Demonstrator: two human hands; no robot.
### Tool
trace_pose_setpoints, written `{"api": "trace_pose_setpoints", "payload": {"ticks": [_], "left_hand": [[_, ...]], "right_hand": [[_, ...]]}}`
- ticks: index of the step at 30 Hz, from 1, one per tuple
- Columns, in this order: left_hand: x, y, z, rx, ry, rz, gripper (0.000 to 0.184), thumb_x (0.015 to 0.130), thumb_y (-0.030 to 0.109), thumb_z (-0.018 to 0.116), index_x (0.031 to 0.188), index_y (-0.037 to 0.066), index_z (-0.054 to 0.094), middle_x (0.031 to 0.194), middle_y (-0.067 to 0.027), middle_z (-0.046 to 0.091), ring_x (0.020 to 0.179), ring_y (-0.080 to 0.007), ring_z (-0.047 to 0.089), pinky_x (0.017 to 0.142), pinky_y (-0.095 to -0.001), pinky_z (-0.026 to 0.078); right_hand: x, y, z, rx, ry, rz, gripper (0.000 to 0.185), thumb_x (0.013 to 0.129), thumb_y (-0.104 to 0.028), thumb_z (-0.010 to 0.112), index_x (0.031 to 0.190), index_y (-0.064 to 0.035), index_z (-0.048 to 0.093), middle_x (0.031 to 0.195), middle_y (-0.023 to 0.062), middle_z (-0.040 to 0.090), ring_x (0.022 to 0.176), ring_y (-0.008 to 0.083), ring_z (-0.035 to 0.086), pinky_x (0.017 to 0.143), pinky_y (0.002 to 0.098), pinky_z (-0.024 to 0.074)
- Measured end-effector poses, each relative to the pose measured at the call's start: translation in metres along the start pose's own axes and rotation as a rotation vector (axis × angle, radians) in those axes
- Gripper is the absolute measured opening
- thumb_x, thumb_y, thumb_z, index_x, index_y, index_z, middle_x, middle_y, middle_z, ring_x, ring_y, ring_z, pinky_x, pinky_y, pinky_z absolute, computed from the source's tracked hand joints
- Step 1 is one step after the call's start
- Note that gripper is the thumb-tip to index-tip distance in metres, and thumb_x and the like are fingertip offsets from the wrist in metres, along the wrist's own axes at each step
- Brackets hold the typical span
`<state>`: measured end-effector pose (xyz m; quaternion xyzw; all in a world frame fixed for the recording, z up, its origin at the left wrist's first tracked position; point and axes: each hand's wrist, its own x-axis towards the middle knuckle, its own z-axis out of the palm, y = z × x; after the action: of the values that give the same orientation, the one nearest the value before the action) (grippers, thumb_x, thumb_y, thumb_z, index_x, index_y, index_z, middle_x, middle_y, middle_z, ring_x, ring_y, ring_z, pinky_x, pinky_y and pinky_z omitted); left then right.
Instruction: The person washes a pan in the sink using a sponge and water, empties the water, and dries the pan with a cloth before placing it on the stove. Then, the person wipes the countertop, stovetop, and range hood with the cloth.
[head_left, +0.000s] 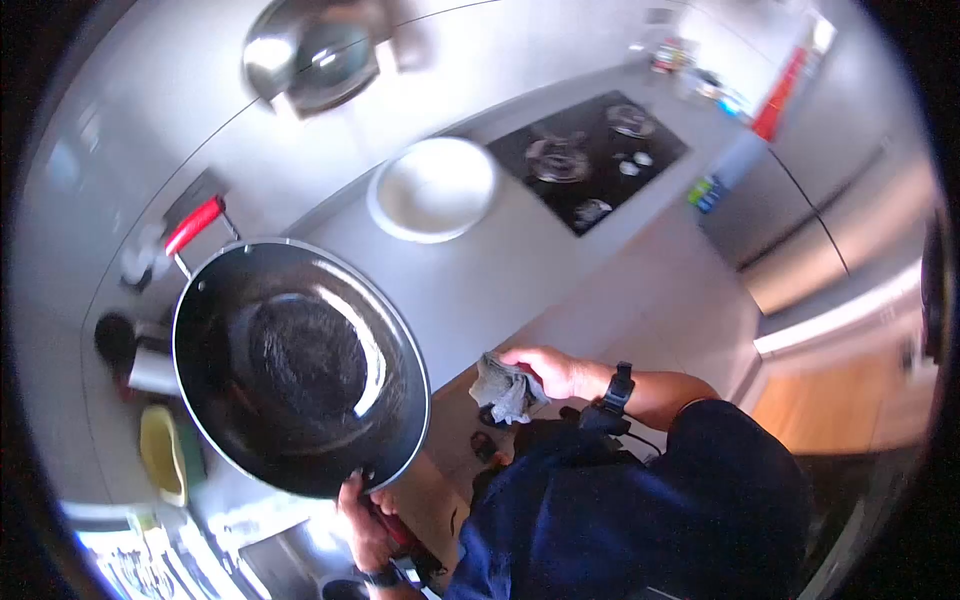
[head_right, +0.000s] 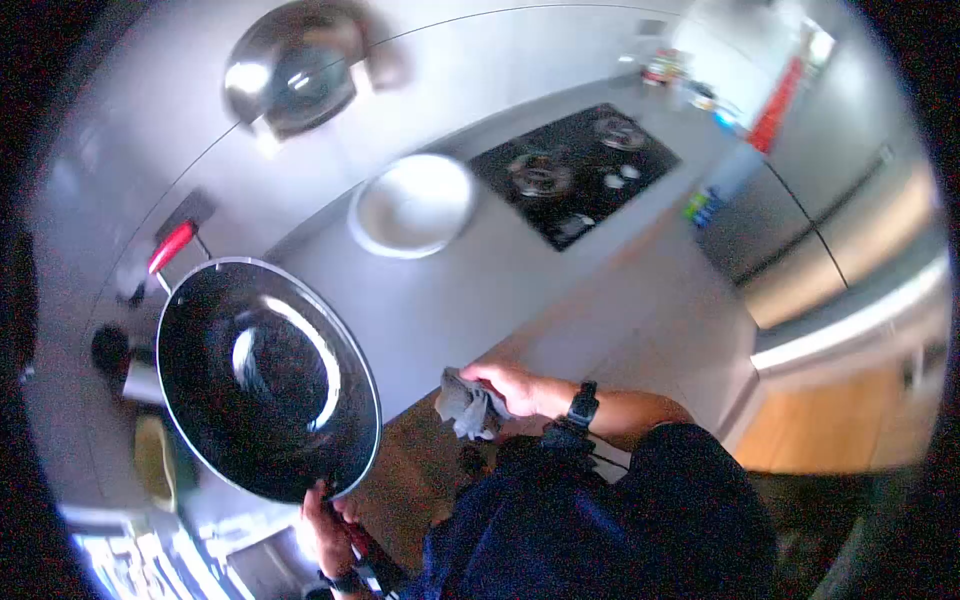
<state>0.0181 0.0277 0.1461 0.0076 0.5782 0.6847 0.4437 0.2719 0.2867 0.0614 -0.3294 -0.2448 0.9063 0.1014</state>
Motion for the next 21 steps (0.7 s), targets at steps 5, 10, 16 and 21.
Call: {"api": "trace_pose_setpoints", "payload": {"ticks": [5, 10, 16, 21], "left_hand": [[0.023, -0.022, 0.013, 0.08, -0.176, -0.182, 0.017, 0.093, 0.019, 0.056, 0.092, 0.002, 0.056, 0.059, -0.0065, 0.051, 0.046, -0.0187, 0.051, 0.044, -0.0326, 0.046], [0.04, -0.04, 0.089, 0.194, -0.207, -0.294, 0.014, 0.093, 0.015, 0.055, 0.095, 0.001, 0.055, 0.061, -0.006, 0.052, 0.047, -0.0173, 0.052, 0.045, -0.0315, 0.047], [0.076, -0.091, 0.188, 0.289, -0.365, -0.419, 0.019, 0.095, 0.02, 0.053, 0.085, 0.004, 0.055, 0.059, -0.0057, 0.051, 0.047, -0.0203, 0.052, 0.047, -0.0327, 0.047], [0.084, -0.129, 0.309, 0.379, -0.435, -0.4, 0.025, 0.096, 0.021, 0.053, 0.077, 0.004, 0.054, 0.058, -0.0061, 0.051, 0.049, -0.02, 0.05, 0.048, -0.0334, 0.044]], "right_hand": [[-0.067, 0.048, -0.082, 0.278, -0.068, -0.057, 0.036, 0.104, -0.033, 0.044, 0.115, -0.0042, 0.063, 0.114, 0.0127, 0.07, 0.1, 0.028, 0.068, 0.093, 0.0432, 0.053], [-0.135, 0.071, -0.13, 0.4, 0.218, -0.228, 0.038, 0.106, -0.037, 0.039, 0.115, -0.0054, 0.059, 0.118, 0.0169, 0.068, 0.096, 0.0321, 0.07, 0.088, 0.0438, 0.0563], [-0.207, 0.077, -0.217, 0.492, 0.423, -0.347, 0.033, 0.104, -0.028, 0.046, 0.113, -0.0021, 0.065, 0.111, 0.0125, 0.071, 0.103, 0.0264, 0.069, 0.096, 0.0462, 0.0538], [-0.287, 0.04, -0.297, 0.588, 0.562, -0.361, 0.032, 0.102, -0.027, 0.05, 0.111, -0.0003, 0.065, 0.107, 0.0146, 0.071, 0.101, 0.0286, 0.069, 0.094, 0.0475, 0.0555]]}}
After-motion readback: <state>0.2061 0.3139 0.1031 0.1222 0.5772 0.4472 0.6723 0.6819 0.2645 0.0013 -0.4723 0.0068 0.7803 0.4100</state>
